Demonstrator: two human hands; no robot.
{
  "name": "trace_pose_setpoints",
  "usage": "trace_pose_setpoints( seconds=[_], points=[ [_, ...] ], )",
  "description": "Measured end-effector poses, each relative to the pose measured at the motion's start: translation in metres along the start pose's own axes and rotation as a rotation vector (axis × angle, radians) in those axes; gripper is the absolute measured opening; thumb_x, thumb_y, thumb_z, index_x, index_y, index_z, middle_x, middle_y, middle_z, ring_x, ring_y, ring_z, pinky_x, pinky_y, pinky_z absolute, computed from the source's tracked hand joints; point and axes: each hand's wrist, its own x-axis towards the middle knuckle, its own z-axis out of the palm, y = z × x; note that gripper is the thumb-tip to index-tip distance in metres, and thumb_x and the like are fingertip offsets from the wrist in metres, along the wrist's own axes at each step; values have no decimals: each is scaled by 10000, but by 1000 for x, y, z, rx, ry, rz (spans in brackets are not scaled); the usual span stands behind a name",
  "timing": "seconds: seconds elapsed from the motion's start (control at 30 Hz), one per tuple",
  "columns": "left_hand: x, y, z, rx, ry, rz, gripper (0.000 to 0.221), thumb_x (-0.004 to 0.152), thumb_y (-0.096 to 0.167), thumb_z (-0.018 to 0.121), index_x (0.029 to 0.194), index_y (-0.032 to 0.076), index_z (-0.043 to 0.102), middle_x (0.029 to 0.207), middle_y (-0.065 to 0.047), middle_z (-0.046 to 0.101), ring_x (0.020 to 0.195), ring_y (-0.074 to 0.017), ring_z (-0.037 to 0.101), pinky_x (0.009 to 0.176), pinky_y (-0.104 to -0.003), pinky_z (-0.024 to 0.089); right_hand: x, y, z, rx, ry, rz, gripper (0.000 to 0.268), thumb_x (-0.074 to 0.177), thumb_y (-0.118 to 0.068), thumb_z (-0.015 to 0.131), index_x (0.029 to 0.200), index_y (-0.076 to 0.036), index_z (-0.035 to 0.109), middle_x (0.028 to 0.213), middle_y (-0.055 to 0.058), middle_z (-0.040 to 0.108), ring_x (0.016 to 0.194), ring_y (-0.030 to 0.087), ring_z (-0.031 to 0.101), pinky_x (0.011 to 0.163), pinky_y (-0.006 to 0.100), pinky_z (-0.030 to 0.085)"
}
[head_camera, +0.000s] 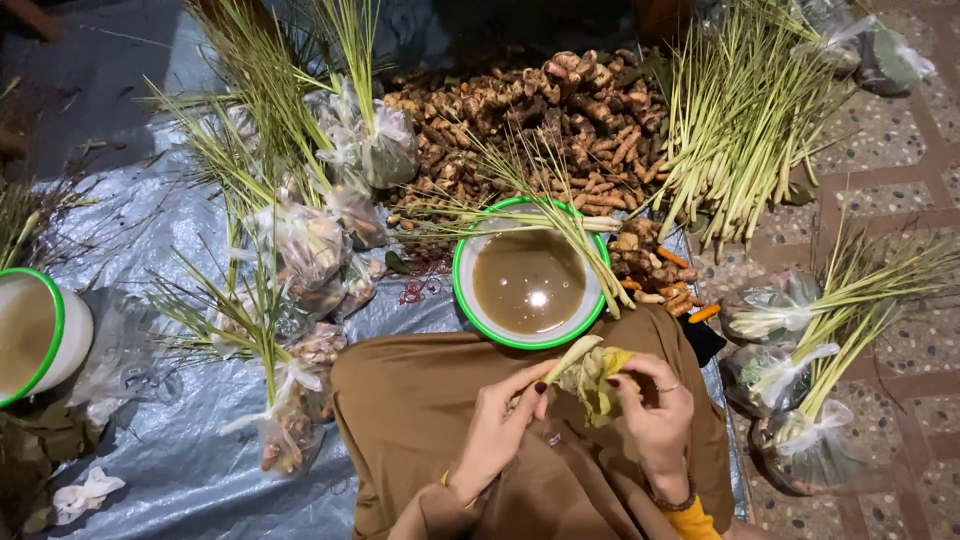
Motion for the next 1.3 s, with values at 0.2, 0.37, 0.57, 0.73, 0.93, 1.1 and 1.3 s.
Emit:
trace_pose_setpoints(
  seconds=[0.2,0.37,0.57,0.73,0.93,1.1,1.3],
  points=[
    [-5,-5,11,-15,3,-18,389,967,18,578,1331,28,716,729,9,604,652,-69,485,568,-182,392,7,-41,20,-158,5,-152,274,814,71,715,1075,-6,679,1005,86,744,816,172,690,751,253,556],
    [-9,-34,13,-213,8,-40,377,976,19,590,1334,-46,688,778,-24,608,685,-86,488,599,-183,407,-3,-21,31,-240,32,-315,340,811,53,745,1132,-42,694,1098,103,720,882,167,690,802,235,590],
    [-10,-43,15,-332,43,-3,335,967,-29,591,1276,-101,698,821,-57,635,720,-98,514,627,-198,434,-11,-28,36,-187,-19,-397,325,770,76,744,1082,-7,701,1053,102,701,853,198,665,787,284,567],
    [-13,-30,17,-286,5,7,352,995,15,570,1314,-64,694,782,-32,596,693,-92,473,614,-193,411,4,-21,33,-287,127,-354,299,821,78,740,1111,23,689,1070,145,720,906,200,696,847,274,602],
    [-13,-44,16,-367,56,-14,351,969,-32,581,1293,-116,687,845,-76,643,715,-103,507,628,-202,439,-8,-18,34,-156,-14,-307,258,822,31,728,1074,-5,689,1032,98,713,857,181,680,794,264,572],
    [-14,-31,17,-322,12,-5,372,1000,49,568,1334,-68,682,763,-38,589,688,-92,471,612,-201,408,-3,11,37,-175,120,-459,297,830,63,742,1107,0,655,1078,119,718,934,176,706,859,238,627],
    [-12,-42,17,-347,28,17,362,979,-11,569,1311,-99,680,794,-62,625,710,-101,499,635,-204,433,-10,16,38,-160,76,-476,215,858,20,705,1063,-34,663,1080,102,722,876,143,695,773,216,626]
  ],
)
